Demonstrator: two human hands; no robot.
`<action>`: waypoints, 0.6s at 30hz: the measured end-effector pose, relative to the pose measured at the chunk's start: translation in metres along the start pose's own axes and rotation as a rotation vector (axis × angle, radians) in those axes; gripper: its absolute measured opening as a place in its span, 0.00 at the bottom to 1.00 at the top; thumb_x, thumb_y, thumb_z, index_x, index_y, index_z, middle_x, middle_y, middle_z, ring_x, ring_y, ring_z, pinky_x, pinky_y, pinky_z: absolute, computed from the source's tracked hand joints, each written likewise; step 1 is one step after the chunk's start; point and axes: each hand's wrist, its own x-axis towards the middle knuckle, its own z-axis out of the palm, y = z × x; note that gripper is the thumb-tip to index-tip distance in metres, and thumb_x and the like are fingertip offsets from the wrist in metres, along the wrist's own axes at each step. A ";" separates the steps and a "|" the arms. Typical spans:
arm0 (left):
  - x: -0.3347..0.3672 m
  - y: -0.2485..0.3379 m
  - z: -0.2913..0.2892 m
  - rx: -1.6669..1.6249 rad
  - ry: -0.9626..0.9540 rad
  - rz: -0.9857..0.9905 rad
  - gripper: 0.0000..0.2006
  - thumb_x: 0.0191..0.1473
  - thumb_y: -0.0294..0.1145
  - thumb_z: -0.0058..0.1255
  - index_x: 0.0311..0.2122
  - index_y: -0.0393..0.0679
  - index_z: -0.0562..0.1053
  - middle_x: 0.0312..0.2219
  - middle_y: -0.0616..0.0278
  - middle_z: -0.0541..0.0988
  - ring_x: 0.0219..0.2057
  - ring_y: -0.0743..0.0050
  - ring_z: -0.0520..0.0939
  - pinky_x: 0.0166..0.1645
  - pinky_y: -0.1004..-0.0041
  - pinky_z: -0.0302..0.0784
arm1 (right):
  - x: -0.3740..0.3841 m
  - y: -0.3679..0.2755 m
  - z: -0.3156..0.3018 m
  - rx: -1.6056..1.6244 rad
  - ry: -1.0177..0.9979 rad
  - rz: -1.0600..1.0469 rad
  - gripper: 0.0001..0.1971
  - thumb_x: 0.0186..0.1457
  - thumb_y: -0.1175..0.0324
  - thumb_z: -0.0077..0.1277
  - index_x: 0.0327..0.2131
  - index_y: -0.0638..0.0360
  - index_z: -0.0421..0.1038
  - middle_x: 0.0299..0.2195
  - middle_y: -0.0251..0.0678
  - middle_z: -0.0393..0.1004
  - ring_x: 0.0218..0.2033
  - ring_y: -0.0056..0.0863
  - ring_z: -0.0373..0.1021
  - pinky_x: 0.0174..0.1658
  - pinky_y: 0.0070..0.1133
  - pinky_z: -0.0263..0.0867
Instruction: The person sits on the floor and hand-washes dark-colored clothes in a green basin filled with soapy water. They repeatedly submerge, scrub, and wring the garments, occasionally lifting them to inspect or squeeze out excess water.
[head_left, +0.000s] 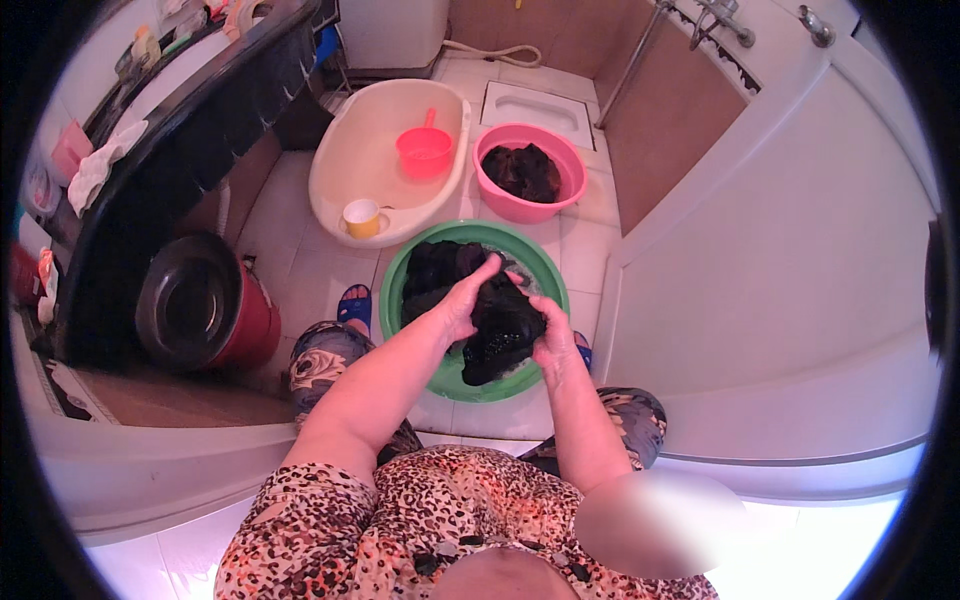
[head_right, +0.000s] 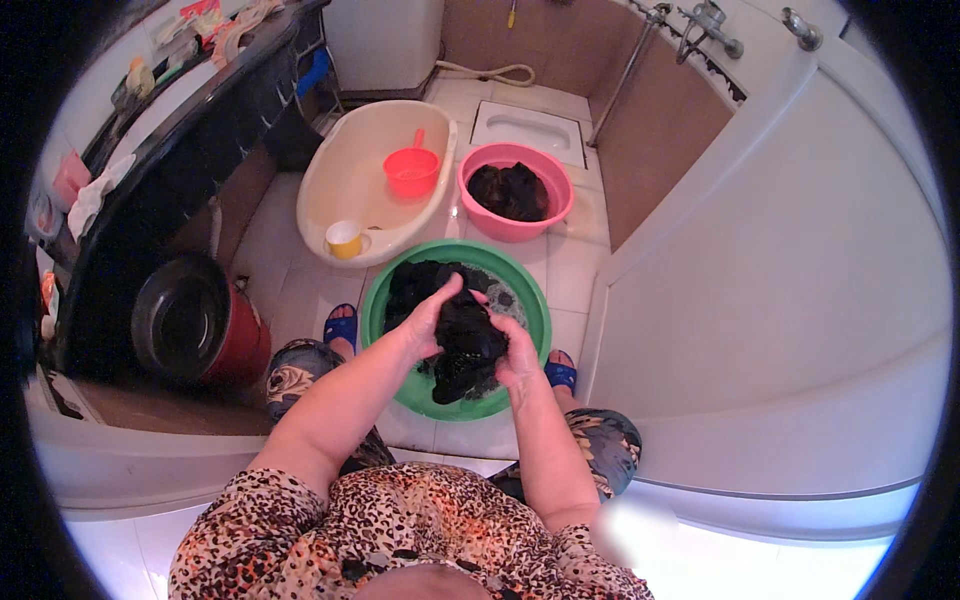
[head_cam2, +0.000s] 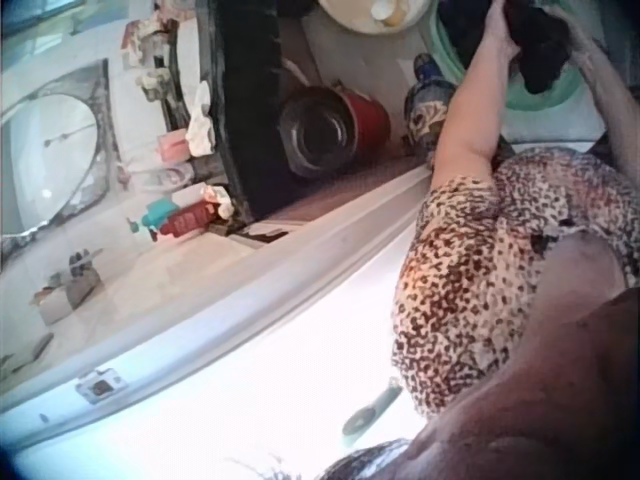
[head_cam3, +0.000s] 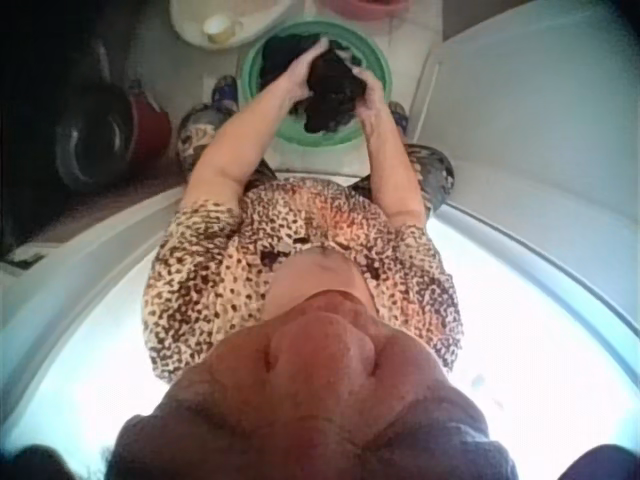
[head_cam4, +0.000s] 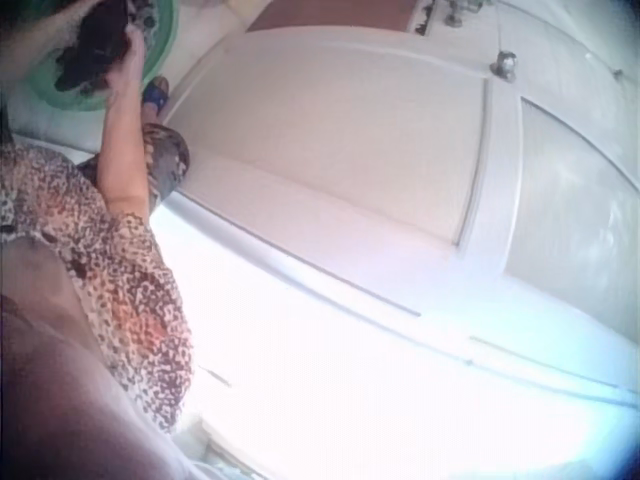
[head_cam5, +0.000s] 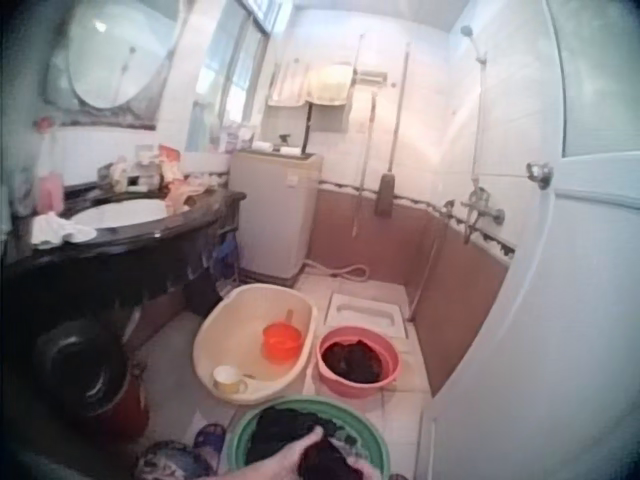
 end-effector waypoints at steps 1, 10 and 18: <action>0.013 -0.005 -0.017 0.143 0.065 0.146 0.23 0.55 0.54 0.49 0.43 0.43 0.75 0.36 0.59 0.79 0.36 0.70 0.79 0.42 0.69 0.74 | 0.008 0.002 -0.006 0.001 -0.006 -0.008 0.19 0.53 0.59 0.50 0.44 0.61 0.71 0.39 0.40 0.77 0.40 0.34 0.74 0.47 0.32 0.69; -0.029 -0.065 0.060 1.559 -0.014 1.219 0.10 0.40 0.36 0.61 0.24 0.41 0.73 0.23 0.56 0.70 0.30 0.60 0.75 0.35 0.65 0.73 | 0.027 0.033 -0.033 0.291 0.120 -0.188 0.15 0.60 0.53 0.39 0.32 0.52 0.69 0.30 0.33 0.72 0.35 0.31 0.69 0.40 0.29 0.67; 0.038 -0.047 -0.012 1.499 0.654 0.959 0.15 0.50 0.37 0.53 0.16 0.41 0.73 0.21 0.53 0.75 0.24 0.51 0.78 0.29 0.58 0.74 | 0.015 0.042 0.018 0.045 0.317 -0.043 0.16 0.61 0.57 0.38 0.42 0.56 0.70 0.38 0.36 0.74 0.38 0.29 0.71 0.41 0.29 0.69</action>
